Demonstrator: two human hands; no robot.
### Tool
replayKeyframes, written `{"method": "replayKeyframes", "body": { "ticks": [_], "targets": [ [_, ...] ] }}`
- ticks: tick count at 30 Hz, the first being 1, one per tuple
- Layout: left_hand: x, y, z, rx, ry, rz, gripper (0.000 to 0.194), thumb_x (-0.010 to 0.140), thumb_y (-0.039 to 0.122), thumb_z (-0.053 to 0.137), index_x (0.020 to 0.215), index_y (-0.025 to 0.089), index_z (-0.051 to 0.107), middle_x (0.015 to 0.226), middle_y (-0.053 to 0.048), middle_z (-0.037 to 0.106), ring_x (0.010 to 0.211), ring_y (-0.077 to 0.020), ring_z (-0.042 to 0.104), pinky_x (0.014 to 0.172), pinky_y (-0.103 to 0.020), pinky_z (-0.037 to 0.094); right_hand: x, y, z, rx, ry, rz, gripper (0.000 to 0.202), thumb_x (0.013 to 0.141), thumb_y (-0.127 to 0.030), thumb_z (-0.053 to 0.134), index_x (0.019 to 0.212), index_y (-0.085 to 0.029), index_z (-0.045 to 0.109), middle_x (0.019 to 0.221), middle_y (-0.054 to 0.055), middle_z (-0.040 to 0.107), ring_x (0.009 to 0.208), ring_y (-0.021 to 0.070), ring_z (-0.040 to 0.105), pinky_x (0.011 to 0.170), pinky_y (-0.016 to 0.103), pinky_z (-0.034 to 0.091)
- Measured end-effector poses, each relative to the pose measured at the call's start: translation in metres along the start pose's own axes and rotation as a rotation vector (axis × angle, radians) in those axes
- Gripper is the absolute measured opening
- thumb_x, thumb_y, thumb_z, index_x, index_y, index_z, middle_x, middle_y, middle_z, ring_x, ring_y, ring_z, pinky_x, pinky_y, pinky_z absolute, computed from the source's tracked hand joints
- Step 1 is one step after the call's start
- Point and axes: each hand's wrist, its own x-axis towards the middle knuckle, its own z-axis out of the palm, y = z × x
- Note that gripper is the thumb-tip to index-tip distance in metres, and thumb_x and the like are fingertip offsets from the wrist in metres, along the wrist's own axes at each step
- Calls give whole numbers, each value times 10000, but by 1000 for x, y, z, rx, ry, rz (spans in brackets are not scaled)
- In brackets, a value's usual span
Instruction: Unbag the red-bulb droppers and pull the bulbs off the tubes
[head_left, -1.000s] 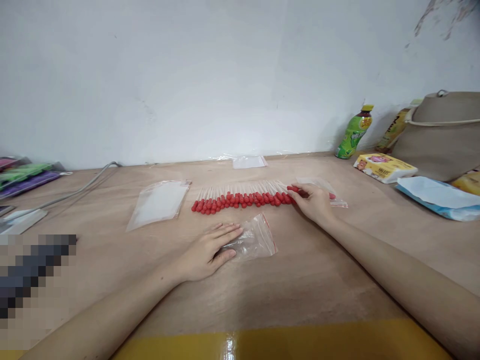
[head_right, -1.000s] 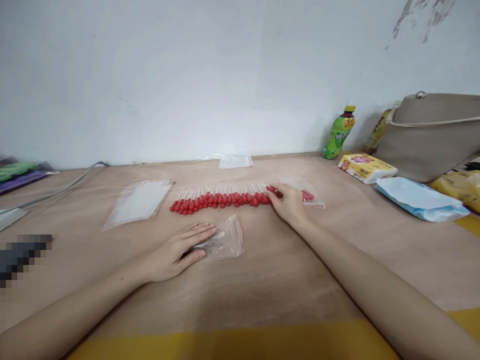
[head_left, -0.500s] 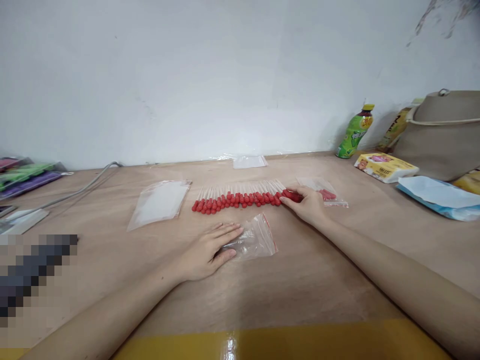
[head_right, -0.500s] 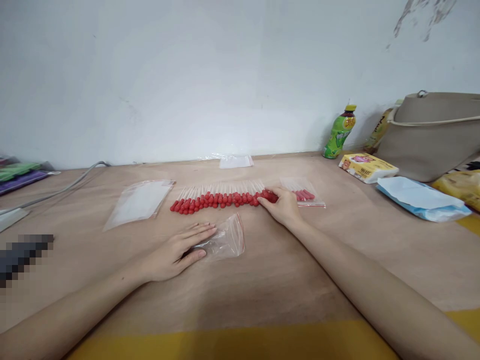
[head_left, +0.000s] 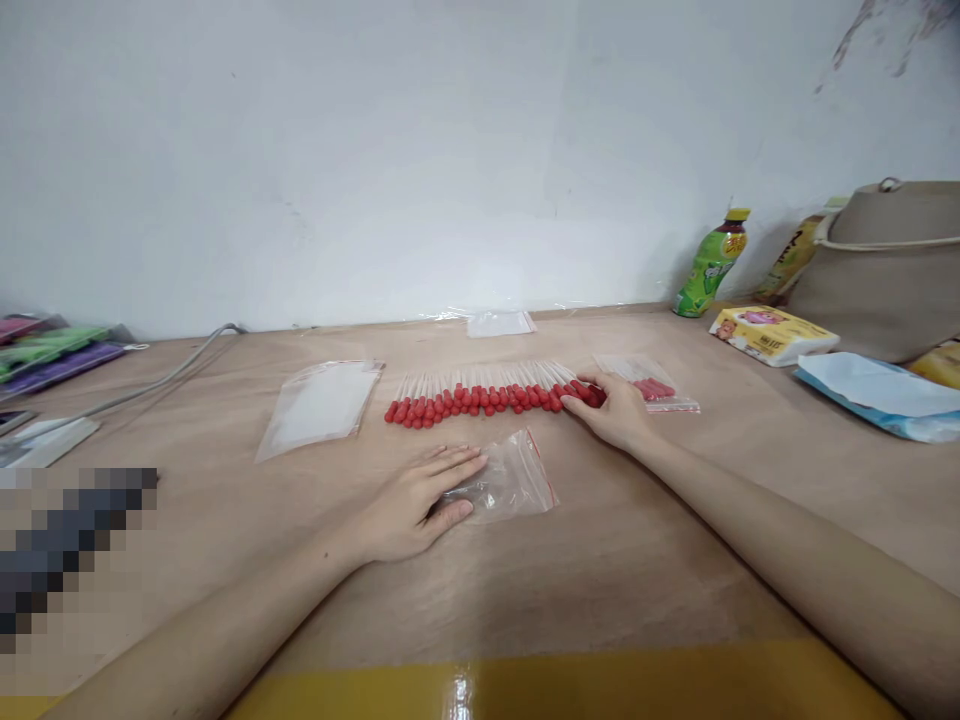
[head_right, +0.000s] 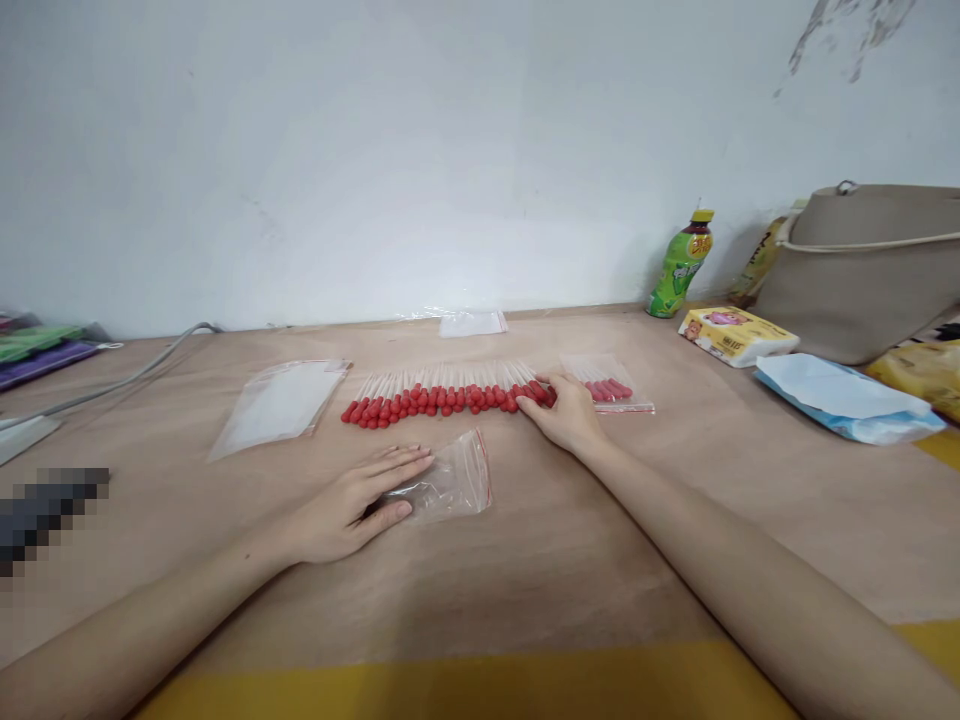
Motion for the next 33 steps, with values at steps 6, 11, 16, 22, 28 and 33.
{"method": "replayKeyframes", "body": {
  "ticks": [6, 11, 16, 22, 28, 33],
  "targets": [
    [0, 1, -1, 1, 2, 0, 463, 903, 355, 390, 1352, 270, 311, 1395, -29, 356, 1291, -205, 316, 1062, -441, 293, -1, 6, 2, 74, 25, 15, 502, 678, -458, 615, 1061, -135, 580, 947, 104, 641, 846, 233, 598, 754, 366, 468],
    [-1, -1, 1, -16, 13, 6, 472, 897, 349, 409, 1352, 273, 310, 1400, -30, 347, 1290, -210, 317, 1062, -445, 292, -2, 5, 1, 45, 10, 6, 493, 668, -453, 615, 1045, -137, 584, 938, 99, 634, 859, 242, 586, 760, 373, 458],
    [-2, -1, 1, -19, 4, 0, 478, 895, 355, 409, 1355, 279, 301, 1406, -26, 335, 1298, -211, 301, 1068, -446, 277, -1, 4, 1, 41, -18, -26, 451, 682, -431, 603, 1030, -145, 591, 903, 91, 631, 832, 239, 585, 740, 363, 458],
    [-2, 0, -1, -1, 1, -25, 467, 909, 362, 374, 1361, 277, 289, 1424, -20, 301, 1328, -204, 229, 1094, -468, 192, -5, -5, -6, 125, 174, -136, 346, 748, -388, 562, 1006, -160, 587, 989, 105, 612, 939, 245, 565, 841, 389, 438],
    [-1, -2, 3, 11, 52, -49, 432, 917, 361, 353, 1337, 261, 346, 1417, -33, 317, 1329, -200, 225, 1099, -461, 172, -37, -56, -26, 190, -260, -590, 306, 851, -344, 456, 1113, -235, 570, 1165, 73, 567, 1118, 203, 489, 978, 374, 364],
    [-1, -2, 1, 87, -66, -59, 483, 910, 427, 340, 1366, 281, 274, 1442, -32, 251, 1339, -209, 189, 1099, -467, 134, -53, -72, -18, 85, -677, -798, 503, 887, -426, 380, 1350, -236, 330, 1396, 84, 346, 1302, 248, 273, 1067, 497, 170]
  ]
}}
